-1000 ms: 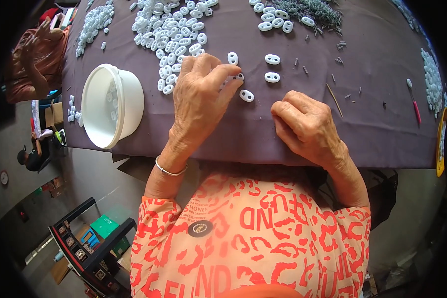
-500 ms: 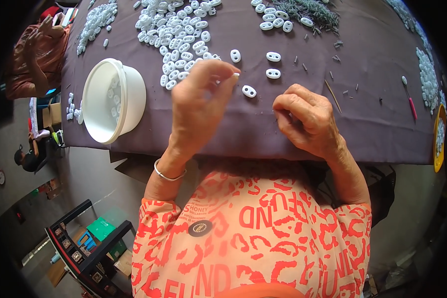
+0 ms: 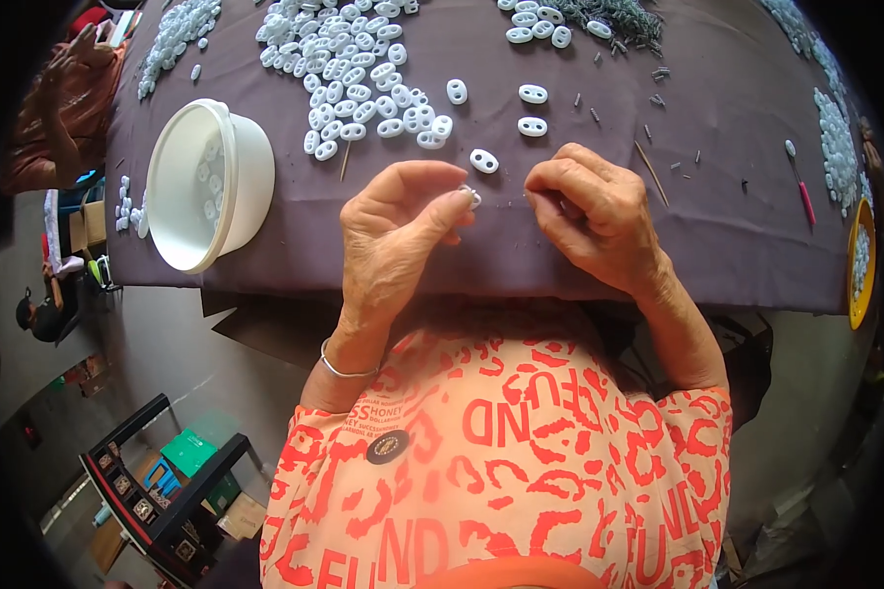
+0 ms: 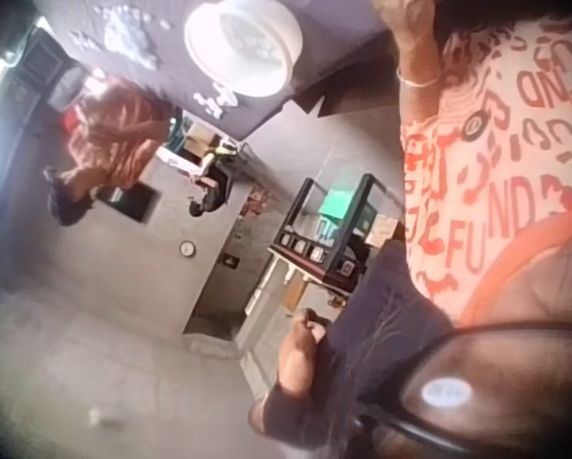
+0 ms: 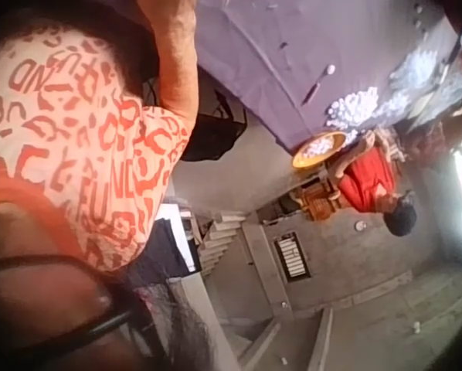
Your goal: The person assembles plastic cord locks by hand, inserting small springs into the plastic components and pressing the pieces together.
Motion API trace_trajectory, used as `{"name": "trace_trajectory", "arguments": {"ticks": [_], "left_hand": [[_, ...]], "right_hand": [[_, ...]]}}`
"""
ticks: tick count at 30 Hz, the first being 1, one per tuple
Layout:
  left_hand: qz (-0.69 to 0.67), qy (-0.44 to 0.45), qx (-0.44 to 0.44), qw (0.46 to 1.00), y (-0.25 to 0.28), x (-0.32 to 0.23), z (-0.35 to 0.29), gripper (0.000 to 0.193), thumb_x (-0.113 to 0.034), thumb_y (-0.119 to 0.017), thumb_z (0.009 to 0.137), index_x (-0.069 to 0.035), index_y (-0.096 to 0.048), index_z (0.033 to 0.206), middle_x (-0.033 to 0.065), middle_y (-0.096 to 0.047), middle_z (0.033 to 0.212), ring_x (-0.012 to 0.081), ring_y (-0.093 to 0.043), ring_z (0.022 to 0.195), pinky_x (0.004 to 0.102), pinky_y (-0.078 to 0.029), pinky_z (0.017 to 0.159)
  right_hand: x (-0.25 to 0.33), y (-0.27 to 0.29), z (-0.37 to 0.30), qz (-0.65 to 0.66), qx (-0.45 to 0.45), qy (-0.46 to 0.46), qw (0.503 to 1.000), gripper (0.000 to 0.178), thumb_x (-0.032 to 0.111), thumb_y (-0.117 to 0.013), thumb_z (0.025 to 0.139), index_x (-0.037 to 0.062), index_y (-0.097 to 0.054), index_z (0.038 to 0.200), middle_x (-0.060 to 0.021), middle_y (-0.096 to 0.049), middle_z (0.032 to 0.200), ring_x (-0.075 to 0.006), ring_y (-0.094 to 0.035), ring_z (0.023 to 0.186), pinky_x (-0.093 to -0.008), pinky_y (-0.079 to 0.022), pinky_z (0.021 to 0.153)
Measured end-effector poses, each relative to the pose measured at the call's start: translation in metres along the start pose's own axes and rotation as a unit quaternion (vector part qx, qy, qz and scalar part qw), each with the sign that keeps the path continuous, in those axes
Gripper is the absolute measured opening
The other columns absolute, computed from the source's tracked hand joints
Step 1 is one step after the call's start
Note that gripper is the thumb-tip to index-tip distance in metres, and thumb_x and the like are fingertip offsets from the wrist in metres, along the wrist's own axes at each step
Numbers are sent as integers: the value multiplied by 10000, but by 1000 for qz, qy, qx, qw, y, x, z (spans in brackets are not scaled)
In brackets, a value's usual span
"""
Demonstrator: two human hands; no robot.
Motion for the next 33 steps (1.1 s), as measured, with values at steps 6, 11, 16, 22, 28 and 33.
{"name": "trace_trajectory", "arguments": {"ticks": [6, 11, 16, 22, 28, 33], "left_hand": [[-5, -6, 16, 1000, -6, -1, -1, 107, -11, -635, 809, 10, -613, 912, 69, -637, 795, 108, -611, 672, 207, -468, 547], [-141, 65, 60, 986, -6, -2, -1, 120, -53, -625, 820, -12, -598, 930, 60, -633, 844, 128, -627, 724, 229, -482, 585], [-243, 96, 76, 962, -16, 1, 0, 137, -88, -611, 842, -22, -585, 961, 69, -624, 885, 128, -615, 764, 228, -478, 584], [-335, 116, 76, 932, -30, 4, -3, 135, -108, -593, 861, -58, -587, 987, 39, -624, 899, 105, -577, 794, 232, -462, 617], [-318, 94, 77, 940, -29, -1, 0, 143, -118, -597, 861, -61, -590, 991, 21, -624, 882, 88, -573, 772, 229, -458, 615], [-10, -68, -20, 997, -21, -9, -2, 144, -101, -667, 810, -38, -615, 929, 9, -625, 846, 74, -566, 721, 210, -455, 584]], "right_hand": [[-3, -4, 1, -117, 33, 45, 992, 148, -69, -628, 713, 7, -586, 833, -74, -524, 706, -162, -521, 545, -286, -425, 485], [5, -3, 4, -66, -32, 40, 996, 163, -61, -634, 721, 7, -601, 866, -77, -547, 744, -143, -534, 558, -262, -445, 501], [18, 2, 6, 3, -40, 26, 999, 166, -64, -627, 729, -6, -600, 882, -77, -561, 773, -134, -553, 586, -240, -456, 527], [22, -12, 2, 194, -66, -117, 972, 122, -50, -580, 818, -28, -588, 938, -23, -558, 785, -77, -554, 683, -195, -444, 610], [34, -20, 4, 394, -138, -232, 878, 118, 28, -588, 860, -19, -600, 967, -4, -589, 825, -54, -539, 693, -173, -433, 611], [31, -5, 11, 391, -191, -211, 875, 100, 39, -618, 839, -20, -612, 920, -14, -597, 821, -39, -517, 670, -164, -406, 555]]}}
Point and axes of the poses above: each hand's wrist, its own z-axis towards the middle knuckle, its own y-axis out of the back of the hand, x = y × z, the point moved 1 cm from there along z, towards the middle knuckle
